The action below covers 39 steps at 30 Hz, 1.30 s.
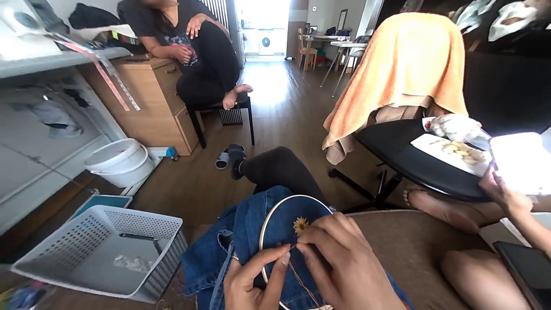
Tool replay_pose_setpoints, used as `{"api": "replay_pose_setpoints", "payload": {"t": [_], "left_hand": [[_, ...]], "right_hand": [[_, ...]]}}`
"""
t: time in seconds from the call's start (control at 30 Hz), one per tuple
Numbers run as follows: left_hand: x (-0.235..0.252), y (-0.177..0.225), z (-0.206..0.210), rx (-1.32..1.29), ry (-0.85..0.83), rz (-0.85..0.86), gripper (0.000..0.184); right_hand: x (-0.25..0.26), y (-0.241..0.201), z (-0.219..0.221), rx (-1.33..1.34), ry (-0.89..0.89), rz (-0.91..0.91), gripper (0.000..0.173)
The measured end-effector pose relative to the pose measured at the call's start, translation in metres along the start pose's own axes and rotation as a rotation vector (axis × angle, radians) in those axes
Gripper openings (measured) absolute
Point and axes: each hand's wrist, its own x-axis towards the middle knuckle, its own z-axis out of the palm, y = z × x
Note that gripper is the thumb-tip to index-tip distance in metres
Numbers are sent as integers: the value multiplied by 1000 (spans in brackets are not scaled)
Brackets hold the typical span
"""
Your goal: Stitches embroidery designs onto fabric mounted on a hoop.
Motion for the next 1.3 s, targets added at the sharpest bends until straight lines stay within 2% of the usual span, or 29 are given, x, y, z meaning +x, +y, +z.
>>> {"api": "replay_pose_setpoints", "payload": {"t": [0.17, 0.7, 0.9, 1.17, 1.3], "left_hand": [[-2, -1, -1, -23, -14, -7, 12], [-1, -1, -3, -22, -49, -19, 12], [-2, -2, -2, -9, -31, -10, 9], [-2, 2, -1, 43, -16, -15, 7], [-1, 3, -2, 37, -26, -5, 9]], "right_hand": [[-15, 1, -4, 168, -142, 64, 16], [-18, 4, 2, 108, -133, 86, 17], [-9, -4, 7, 277, -38, 67, 21], [-1, -8, 36, 74, 79, -27, 17], [7, -10, 33, 163, 111, -3, 18]]}}
